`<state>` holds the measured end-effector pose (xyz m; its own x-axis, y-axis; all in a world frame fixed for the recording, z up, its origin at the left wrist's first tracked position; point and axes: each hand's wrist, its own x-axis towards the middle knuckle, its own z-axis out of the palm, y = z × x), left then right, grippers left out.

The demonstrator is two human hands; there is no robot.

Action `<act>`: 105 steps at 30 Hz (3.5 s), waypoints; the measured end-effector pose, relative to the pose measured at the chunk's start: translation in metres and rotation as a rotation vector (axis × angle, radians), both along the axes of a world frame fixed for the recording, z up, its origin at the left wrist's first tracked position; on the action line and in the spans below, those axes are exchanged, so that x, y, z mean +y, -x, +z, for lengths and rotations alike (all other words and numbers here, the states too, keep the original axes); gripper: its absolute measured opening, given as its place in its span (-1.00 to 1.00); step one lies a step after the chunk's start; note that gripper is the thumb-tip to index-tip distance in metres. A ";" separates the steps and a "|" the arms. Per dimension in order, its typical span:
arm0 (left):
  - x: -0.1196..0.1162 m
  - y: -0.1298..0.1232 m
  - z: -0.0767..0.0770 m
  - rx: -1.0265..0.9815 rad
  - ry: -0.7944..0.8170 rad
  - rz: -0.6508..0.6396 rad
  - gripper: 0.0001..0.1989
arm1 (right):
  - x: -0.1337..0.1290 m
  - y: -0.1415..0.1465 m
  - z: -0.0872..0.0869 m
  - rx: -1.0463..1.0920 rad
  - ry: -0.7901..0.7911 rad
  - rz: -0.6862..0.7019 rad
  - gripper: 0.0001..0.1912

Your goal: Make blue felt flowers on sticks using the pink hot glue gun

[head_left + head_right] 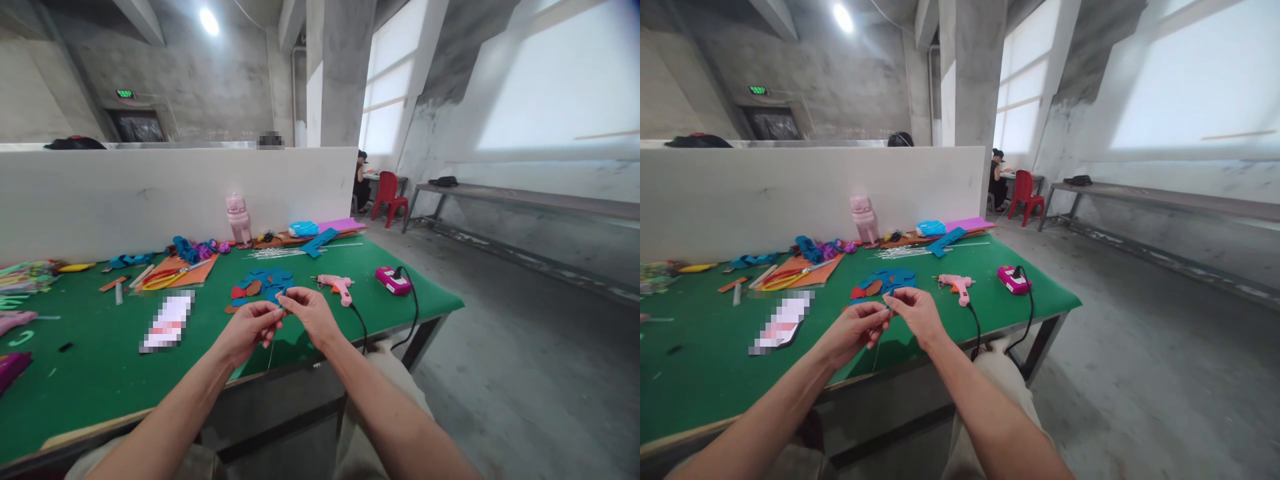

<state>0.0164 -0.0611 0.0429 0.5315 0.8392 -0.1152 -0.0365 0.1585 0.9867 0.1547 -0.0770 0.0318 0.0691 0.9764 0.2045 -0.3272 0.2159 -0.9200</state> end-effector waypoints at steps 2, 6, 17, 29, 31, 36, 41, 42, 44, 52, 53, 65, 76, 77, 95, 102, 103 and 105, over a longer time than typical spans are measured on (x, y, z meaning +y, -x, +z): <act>0.000 0.000 0.000 0.000 -0.009 0.004 -0.77 | 0.000 -0.001 0.000 0.021 -0.012 0.009 -0.76; 0.000 0.000 0.001 0.017 -0.010 -0.009 -0.77 | -0.001 -0.002 -0.001 0.063 -0.005 0.151 -0.71; 0.004 0.000 0.000 -0.024 -0.026 0.080 -0.76 | 0.010 -0.010 -0.009 0.157 0.062 0.043 -0.65; -0.008 0.006 -0.001 -0.153 -0.088 0.318 -0.73 | -0.005 -0.005 -0.014 -0.302 0.115 0.567 -0.65; -0.011 0.009 -0.004 -0.142 -0.085 0.337 -0.72 | -0.009 -0.001 -0.013 -0.347 0.086 0.588 -0.70; -0.020 0.019 -0.010 -0.108 -0.107 0.356 -0.70 | -0.016 0.020 -0.023 -0.345 0.041 0.492 -0.73; -0.033 0.034 -0.018 -0.068 -0.102 0.328 -0.71 | -0.032 0.045 -0.043 -0.218 0.127 0.433 -0.67; -0.034 0.037 -0.019 -0.053 -0.104 0.317 -0.71 | -0.034 0.048 -0.045 -0.204 0.137 0.435 -0.66; -0.034 0.041 -0.019 -0.027 -0.120 0.301 -0.71 | -0.034 0.052 -0.047 -0.197 0.155 0.448 -0.66; -0.017 0.028 -0.001 0.107 -0.303 0.409 -0.72 | -0.013 0.035 -0.021 -0.209 0.150 0.513 -0.71; -0.015 0.025 0.002 0.113 -0.311 0.408 -0.72 | -0.009 0.034 -0.017 -0.194 0.153 0.514 -0.73; 0.012 0.017 -0.024 -0.026 -0.295 0.521 -0.71 | 0.021 0.045 -0.031 -0.111 0.130 0.276 -0.73; 0.006 0.028 -0.039 -0.075 -0.269 0.542 -0.74 | 0.005 0.038 -0.036 -0.164 0.102 0.186 -0.70; 0.006 0.027 -0.040 -0.082 -0.268 0.532 -0.74 | 0.005 0.038 -0.037 -0.169 0.083 0.177 -0.71; 0.002 0.030 -0.038 -0.225 -0.070 0.299 -0.78 | 0.006 0.038 -0.041 -0.113 0.093 0.159 -0.72; 0.003 0.031 -0.034 -0.218 -0.091 0.370 -0.79 | 0.004 0.026 -0.038 -0.334 0.096 0.216 -0.67; 0.003 0.032 -0.033 -0.217 -0.099 0.384 -0.79 | 0.001 0.019 -0.038 -0.418 0.087 0.254 -0.67; 0.004 0.033 -0.031 -0.207 -0.113 0.395 -0.77 | -0.009 0.000 -0.035 -0.607 0.057 0.372 -0.67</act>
